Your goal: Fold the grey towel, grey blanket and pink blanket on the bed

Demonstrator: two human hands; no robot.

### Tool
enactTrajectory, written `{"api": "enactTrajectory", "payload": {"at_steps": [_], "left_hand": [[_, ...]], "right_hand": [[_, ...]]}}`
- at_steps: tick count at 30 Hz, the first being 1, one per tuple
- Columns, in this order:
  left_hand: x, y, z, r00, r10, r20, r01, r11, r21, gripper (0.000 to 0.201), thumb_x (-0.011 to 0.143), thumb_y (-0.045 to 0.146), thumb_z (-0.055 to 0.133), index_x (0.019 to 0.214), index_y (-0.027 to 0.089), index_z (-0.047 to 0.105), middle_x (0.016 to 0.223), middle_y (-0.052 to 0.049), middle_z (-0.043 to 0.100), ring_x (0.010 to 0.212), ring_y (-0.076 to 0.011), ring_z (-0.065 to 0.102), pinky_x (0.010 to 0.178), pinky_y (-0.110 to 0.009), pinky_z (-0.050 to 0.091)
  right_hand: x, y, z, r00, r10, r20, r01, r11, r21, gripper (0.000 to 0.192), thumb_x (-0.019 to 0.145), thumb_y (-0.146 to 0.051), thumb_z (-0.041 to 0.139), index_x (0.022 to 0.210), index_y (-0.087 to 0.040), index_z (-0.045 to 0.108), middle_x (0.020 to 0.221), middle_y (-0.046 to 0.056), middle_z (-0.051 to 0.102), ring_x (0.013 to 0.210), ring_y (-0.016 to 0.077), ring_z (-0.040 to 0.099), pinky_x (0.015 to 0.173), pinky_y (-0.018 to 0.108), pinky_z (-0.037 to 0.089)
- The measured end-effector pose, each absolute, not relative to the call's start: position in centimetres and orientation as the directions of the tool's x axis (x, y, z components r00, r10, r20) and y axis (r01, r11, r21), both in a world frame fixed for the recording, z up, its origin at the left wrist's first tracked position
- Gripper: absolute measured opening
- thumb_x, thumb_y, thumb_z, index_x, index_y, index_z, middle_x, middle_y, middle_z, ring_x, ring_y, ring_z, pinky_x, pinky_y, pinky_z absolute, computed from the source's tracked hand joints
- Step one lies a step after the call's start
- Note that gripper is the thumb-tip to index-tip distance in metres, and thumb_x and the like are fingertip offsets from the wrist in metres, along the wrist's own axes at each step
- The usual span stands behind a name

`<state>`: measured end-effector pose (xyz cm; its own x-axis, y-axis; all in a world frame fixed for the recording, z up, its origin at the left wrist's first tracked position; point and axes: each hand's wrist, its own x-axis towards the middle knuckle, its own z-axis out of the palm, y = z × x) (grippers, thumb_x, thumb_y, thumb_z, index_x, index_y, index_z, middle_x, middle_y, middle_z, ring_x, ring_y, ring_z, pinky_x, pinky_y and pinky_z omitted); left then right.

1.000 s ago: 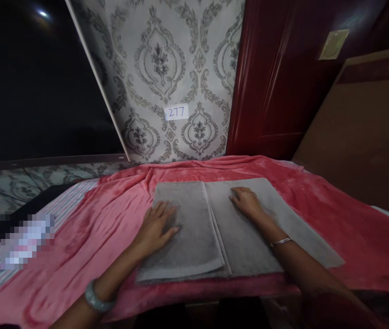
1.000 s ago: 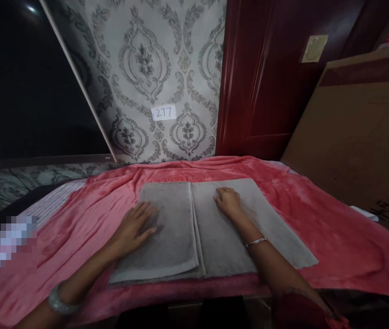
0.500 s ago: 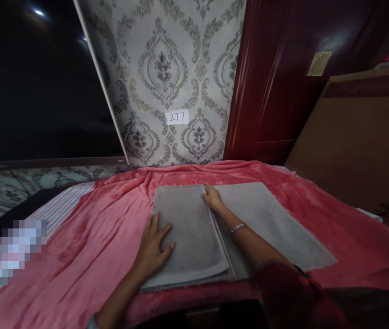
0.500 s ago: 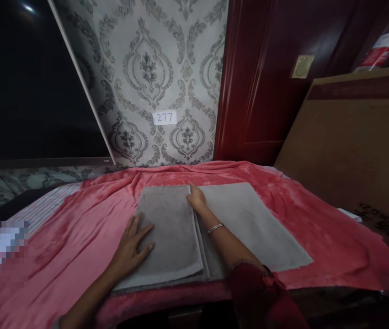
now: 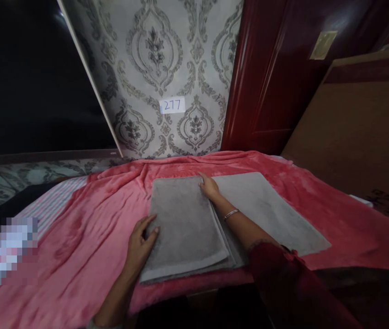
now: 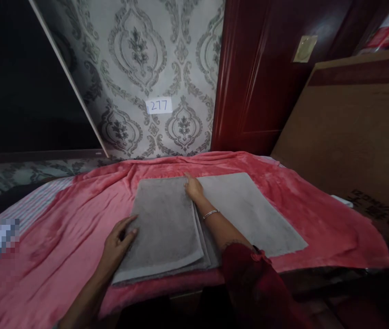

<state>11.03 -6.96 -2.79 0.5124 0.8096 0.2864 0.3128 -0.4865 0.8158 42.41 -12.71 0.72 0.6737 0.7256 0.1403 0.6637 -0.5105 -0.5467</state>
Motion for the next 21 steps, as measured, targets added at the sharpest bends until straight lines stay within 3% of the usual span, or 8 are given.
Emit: {"api": "enactTrajectory", "payload": {"at_steps": [5, 9, 15, 21], "left_hand": [[11.2, -6.9, -2.9, 0.572, 0.795, 0.204, 0.312, -0.441, 0.842, 0.068, 0.076, 0.044, 0.062, 0.138, 0.017, 0.055, 0.143, -0.013, 0.059, 0.134, -0.0291, 0.053, 0.116, -0.048, 0.038], [11.1, -6.9, -2.8, 0.579, 0.798, 0.168, 0.299, -0.399, 0.867, 0.071, 0.078, 0.046, 0.062, 0.142, 0.018, 0.051, 0.148, -0.012, 0.055, 0.137, -0.0286, 0.050, 0.117, -0.047, 0.037], [11.0, -7.0, -2.4, 0.581, 0.800, 0.148, 0.302, -0.381, 0.874, 0.073, 0.079, 0.050, 0.063, 0.143, 0.017, 0.050, 0.147, -0.012, 0.055, 0.137, -0.0300, 0.050, 0.115, -0.046, 0.040], [11.4, -6.9, -2.9, 0.577, 0.793, 0.196, 0.332, -0.447, 0.831, 0.074, 0.079, 0.048, 0.061, 0.145, 0.018, 0.047, 0.149, -0.012, 0.053, 0.139, -0.0299, 0.048, 0.116, -0.047, 0.038]], "right_hand": [[42.1, -13.0, 0.2, 0.688, 0.713, 0.132, 0.656, -0.534, -0.533, 0.058, 0.095, -0.020, 0.050, 0.153, -0.020, 0.040, 0.140, 0.011, 0.059, 0.126, 0.0242, 0.056, 0.103, 0.033, 0.043], [41.7, -14.2, 1.0, 0.694, 0.714, 0.098, 0.647, -0.557, -0.521, 0.070, 0.093, -0.025, 0.056, 0.158, -0.019, 0.028, 0.133, 0.012, 0.064, 0.121, 0.0261, 0.060, 0.098, 0.033, 0.046], [39.3, -20.5, 1.1, 0.512, 0.859, -0.014, 0.757, -0.459, -0.466, 0.092, 0.086, -0.031, 0.067, 0.161, -0.021, 0.016, 0.129, 0.011, 0.067, 0.113, 0.0281, 0.064, 0.089, 0.031, 0.048], [36.9, -24.5, -0.7, 0.480, 0.877, -0.028, 0.739, -0.421, -0.526, 0.072, 0.092, -0.019, 0.051, 0.159, -0.016, 0.024, 0.139, 0.012, 0.059, 0.121, 0.0240, 0.059, 0.099, 0.031, 0.045]]}}
